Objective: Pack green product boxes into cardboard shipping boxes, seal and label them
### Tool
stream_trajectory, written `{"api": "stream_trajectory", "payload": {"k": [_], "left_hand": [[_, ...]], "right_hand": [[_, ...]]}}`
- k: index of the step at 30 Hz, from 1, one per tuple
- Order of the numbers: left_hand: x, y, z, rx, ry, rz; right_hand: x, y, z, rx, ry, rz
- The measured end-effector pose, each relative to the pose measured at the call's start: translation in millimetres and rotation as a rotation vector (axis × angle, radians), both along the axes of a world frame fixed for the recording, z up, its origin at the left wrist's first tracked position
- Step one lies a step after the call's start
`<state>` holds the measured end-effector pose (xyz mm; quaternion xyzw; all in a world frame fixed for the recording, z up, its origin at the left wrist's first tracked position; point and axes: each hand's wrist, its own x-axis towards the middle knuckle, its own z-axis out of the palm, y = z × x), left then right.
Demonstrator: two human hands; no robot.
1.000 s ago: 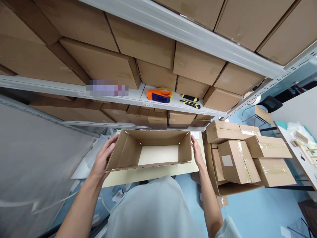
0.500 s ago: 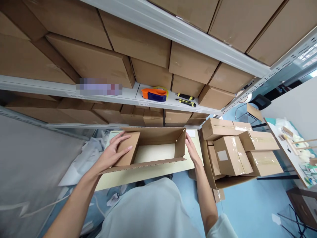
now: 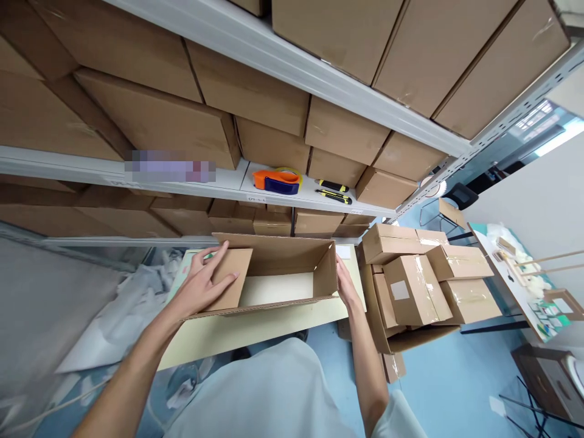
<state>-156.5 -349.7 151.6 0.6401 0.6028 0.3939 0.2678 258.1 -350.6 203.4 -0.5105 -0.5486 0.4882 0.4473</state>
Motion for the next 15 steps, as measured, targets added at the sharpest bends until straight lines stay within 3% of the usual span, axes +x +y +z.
{"api": "stream_trajectory", "payload": {"k": [6, 15], "left_hand": [[4.0, 7.1, 5.7, 0.006, 0.07, 0.031], [-3.6, 8.2, -6.5, 0.067, -0.014, 0.008]], "right_hand": [[-4.7, -6.3, 5.2, -0.021, 0.049, -0.007], [-8.0, 0.9, 0.3, -0.011, -0.294, 0.057]]}}
